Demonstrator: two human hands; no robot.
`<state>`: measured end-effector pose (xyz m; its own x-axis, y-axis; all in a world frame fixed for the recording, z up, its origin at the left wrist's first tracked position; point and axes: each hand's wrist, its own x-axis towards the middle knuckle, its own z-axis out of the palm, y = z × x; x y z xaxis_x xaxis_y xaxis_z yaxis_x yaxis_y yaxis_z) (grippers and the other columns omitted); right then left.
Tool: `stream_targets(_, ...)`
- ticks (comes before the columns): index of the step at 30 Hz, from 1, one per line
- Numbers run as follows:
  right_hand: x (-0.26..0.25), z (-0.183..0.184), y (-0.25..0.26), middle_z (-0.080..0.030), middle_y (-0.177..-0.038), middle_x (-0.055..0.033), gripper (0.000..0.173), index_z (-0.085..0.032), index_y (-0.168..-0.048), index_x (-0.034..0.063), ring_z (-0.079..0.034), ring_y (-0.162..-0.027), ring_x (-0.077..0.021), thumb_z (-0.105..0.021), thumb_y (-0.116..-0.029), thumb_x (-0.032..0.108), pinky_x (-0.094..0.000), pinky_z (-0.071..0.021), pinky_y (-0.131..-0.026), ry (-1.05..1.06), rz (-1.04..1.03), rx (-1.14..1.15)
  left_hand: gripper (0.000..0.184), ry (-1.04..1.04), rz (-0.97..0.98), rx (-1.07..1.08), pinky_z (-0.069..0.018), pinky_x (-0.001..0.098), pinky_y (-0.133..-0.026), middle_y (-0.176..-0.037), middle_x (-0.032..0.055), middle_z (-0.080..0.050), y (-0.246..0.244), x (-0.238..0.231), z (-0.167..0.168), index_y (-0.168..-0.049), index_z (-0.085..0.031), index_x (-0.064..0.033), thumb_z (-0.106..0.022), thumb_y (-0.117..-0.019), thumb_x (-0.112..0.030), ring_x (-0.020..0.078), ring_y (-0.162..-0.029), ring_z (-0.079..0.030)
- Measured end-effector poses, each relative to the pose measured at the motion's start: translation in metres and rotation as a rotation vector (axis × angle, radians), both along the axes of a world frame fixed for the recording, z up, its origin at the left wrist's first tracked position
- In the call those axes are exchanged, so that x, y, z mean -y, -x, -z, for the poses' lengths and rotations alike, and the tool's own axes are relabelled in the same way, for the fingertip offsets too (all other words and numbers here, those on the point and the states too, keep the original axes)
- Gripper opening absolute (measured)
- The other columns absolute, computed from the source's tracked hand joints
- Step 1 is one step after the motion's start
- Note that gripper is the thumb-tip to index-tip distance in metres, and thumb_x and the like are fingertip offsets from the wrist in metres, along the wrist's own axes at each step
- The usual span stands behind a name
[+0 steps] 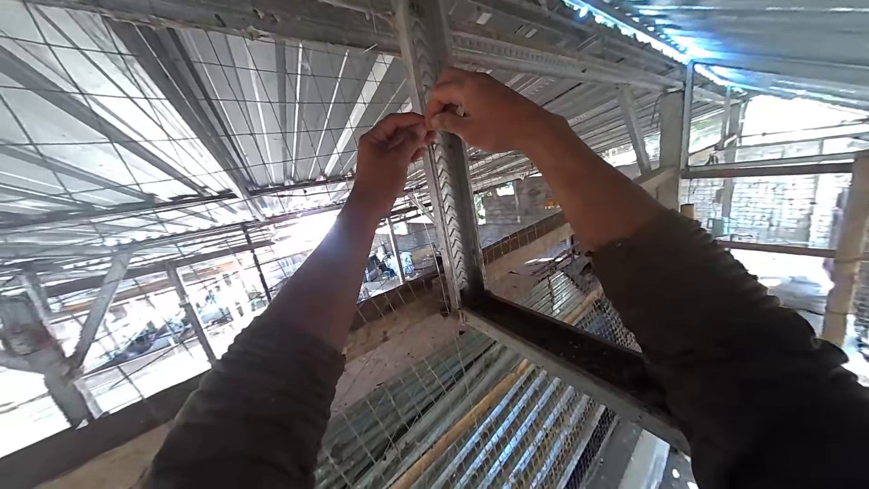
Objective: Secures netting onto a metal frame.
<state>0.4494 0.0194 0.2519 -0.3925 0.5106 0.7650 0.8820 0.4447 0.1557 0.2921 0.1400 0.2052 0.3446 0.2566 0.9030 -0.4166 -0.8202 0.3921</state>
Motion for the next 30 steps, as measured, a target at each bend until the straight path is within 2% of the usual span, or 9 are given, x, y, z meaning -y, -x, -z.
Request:
stream_targets(3, -0.003, 0.001, -0.001, -0.061, -0.116, -0.0124, 0.019, -0.071, -0.110, 0.0045, -0.063, -0.101, -0.0175, -0.057, -0.1040, 0.015, -0.0316, -0.0519, -0.092, -0.018, -0.007, 0.002, 0.014, -0.003, 0.050, 0.005, -0.0590, 0.0309, -0.090, -0.106, 0.0040, -0.074, -0.001, -0.003, 0.002, -0.115, -0.063, -0.0049, -0.054, -0.1051, -0.006, 0.0140, -0.103, -0.072)
stream_targets(8, -0.011, 0.004, -0.008, -0.066, -0.119, -0.0113, 0.022, -0.070, -0.115, 0.0034, -0.066, -0.102, -0.0151, -0.054, -0.1052, 0.013, -0.0311, -0.0534, -0.093, -0.017, -0.096, -0.067, 0.011, -0.064, 0.016, -0.014, -0.0576, 0.0256, -0.083, -0.099, -0.0003, -0.073, -0.002, -0.006, -0.002, -0.111, -0.063, -0.0055, -0.054, -0.1043, -0.005, 0.0083, -0.094, -0.070)
stream_targets(11, -0.017, 0.009, -0.007, -0.070, -0.108, -0.0061, 0.021, -0.067, -0.118, 0.0058, -0.067, -0.089, -0.0090, -0.051, -0.1077, 0.016, -0.0278, -0.0562, -0.081, 0.098, -0.162, -0.219, 0.012, -0.067, -0.017, -0.029, -0.0562, 0.0234, -0.079, -0.094, -0.0019, -0.071, -0.001, -0.007, -0.003, -0.109, -0.062, -0.0067, -0.052, -0.1040, -0.003, 0.0068, -0.089, -0.068)
stream_targets(15, -0.031, 0.013, -0.008, -0.069, -0.098, -0.0057, 0.021, -0.065, -0.117, 0.0039, -0.067, -0.082, -0.0088, -0.050, -0.1082, 0.016, -0.0263, -0.0559, -0.071, 0.146, -0.246, -0.292, 0.011, -0.145, -0.098, -0.072, -0.0560, 0.0235, -0.080, -0.092, -0.0021, -0.070, 0.005, -0.006, -0.002, -0.110, -0.059, -0.0052, -0.058, -0.0993, -0.003, 0.0050, -0.085, -0.067)
stream_targets(19, -0.040, 0.015, -0.005, -0.065, -0.097, -0.0046, 0.021, -0.064, -0.116, 0.0038, -0.063, -0.081, -0.0070, -0.050, -0.1083, 0.017, -0.0244, -0.0535, -0.073, 0.125, -0.263, -0.276, 0.021, -0.188, -0.163, -0.061, -0.0582, 0.0227, -0.083, -0.092, -0.0012, -0.068, 0.007, -0.004, -0.002, -0.107, -0.054, -0.0030, -0.070, -0.0926, 0.000, 0.0024, -0.084, -0.068)
stream_targets(22, -0.043, 0.015, -0.001, -0.065, -0.095, -0.0045, 0.021, -0.064, -0.116, 0.0048, -0.061, -0.079, -0.0076, -0.049, -0.1090, 0.017, -0.0247, -0.0517, -0.073, 0.087, -0.218, -0.273, 0.020, -0.240, -0.303, -0.015, -0.0563, 0.0209, -0.080, -0.092, 0.0011, -0.069, 0.004, -0.007, -0.002, -0.108, -0.057, -0.0002, -0.070, -0.0938, -0.004, 0.0012, -0.082, -0.067)
stream_targets(27, -0.043, 0.014, 0.002, -0.067, -0.097, -0.0054, 0.023, -0.066, -0.117, 0.0049, -0.065, -0.084, -0.0099, -0.048, -0.1088, 0.018, -0.0290, -0.0544, -0.081, 0.047, -0.166, -0.287, 0.020, -0.300, -0.463, 0.028, -0.0563, 0.0214, -0.080, -0.094, 0.0051, -0.072, 0.004, -0.009, -0.001, -0.110, -0.067, 0.0013, -0.068, -0.0976, -0.014, 0.0020, -0.081, -0.067)
stream_targets(30, -0.041, 0.012, 0.006, -0.066, -0.093, -0.0048, 0.022, -0.067, -0.115, 0.0047, -0.064, -0.080, -0.0093, -0.050, -0.1080, 0.017, -0.0277, -0.0544, -0.077, 0.061, -0.161, -0.348, 0.019, -0.334, -0.535, 0.093, -0.0568, 0.0214, -0.080, -0.096, 0.0067, -0.073, 0.001, -0.009, 0.002, -0.107, -0.070, 0.0008, -0.066, -0.0992, -0.016, 0.0034, -0.083, -0.069)
